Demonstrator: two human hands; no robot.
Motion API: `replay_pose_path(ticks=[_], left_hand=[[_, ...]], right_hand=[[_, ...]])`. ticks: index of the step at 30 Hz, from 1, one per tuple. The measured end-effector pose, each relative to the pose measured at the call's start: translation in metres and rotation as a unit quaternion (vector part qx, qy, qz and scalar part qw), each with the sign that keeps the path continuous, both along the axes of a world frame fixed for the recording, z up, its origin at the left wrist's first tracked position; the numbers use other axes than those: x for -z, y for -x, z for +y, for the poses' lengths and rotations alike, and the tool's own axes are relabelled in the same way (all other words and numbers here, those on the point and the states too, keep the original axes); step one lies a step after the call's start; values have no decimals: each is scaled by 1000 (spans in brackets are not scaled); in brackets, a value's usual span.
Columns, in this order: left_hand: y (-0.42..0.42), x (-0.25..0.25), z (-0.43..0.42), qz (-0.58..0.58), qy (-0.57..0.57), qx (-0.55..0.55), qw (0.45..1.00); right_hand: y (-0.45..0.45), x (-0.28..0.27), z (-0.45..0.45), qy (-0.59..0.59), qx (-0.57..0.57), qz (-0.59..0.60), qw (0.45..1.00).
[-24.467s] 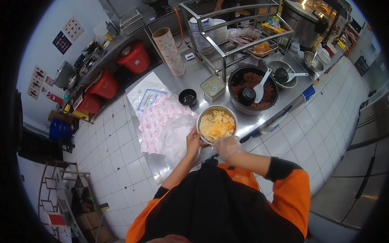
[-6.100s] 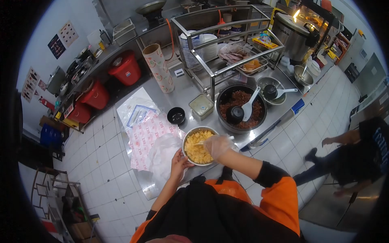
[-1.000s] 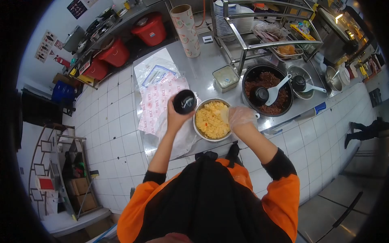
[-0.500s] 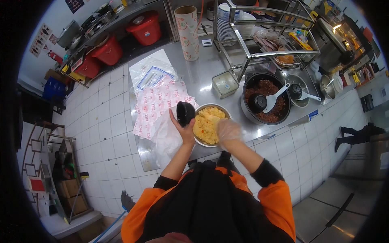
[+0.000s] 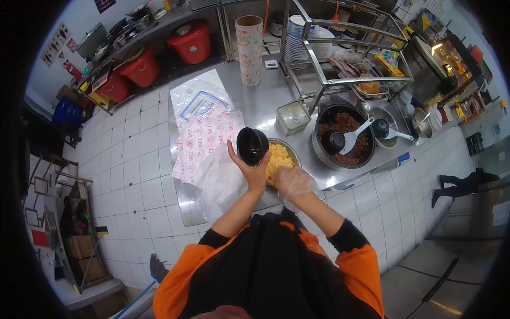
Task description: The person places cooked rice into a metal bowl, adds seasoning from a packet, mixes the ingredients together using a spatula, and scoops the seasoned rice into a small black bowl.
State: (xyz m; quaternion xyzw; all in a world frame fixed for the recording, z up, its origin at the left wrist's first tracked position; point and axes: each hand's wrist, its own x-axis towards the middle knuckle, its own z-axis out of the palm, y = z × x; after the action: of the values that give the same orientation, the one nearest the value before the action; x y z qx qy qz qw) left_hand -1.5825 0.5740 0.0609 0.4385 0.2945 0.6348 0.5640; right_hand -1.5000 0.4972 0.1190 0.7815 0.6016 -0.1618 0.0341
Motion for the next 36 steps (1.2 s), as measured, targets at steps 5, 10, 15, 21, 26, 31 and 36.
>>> replay_pose_path(ticks=[5, 10, 15, 21, 26, 31, 36], left_hand=[[11, 2, 4, 5, 17, -5, 1000], [28, 22, 4, 28, 32, -4, 999], [71, 22, 12, 164, -32, 36, 985], [104, -29, 7, 520, -245, 23, 818], [65, -10, -15, 391, -108, 173, 898], [34, 2, -30, 392, -49, 103, 913], [44, -1, -30, 379, -100, 116, 913]], right_hand=[[-28, 31, 7, 36, 13, 63, 997], [-37, 45, 10, 55, -41, 90, 994], [-48, 22, 3, 76, -33, 76, 994], [-54, 6, -16, 29, 1, 64, 998], [-27, -22, -23, -74, 22, -55, 996], [23, -28, -33, -135, -46, -155, 978], [23, -57, -41, -128, -76, -147, 978]])
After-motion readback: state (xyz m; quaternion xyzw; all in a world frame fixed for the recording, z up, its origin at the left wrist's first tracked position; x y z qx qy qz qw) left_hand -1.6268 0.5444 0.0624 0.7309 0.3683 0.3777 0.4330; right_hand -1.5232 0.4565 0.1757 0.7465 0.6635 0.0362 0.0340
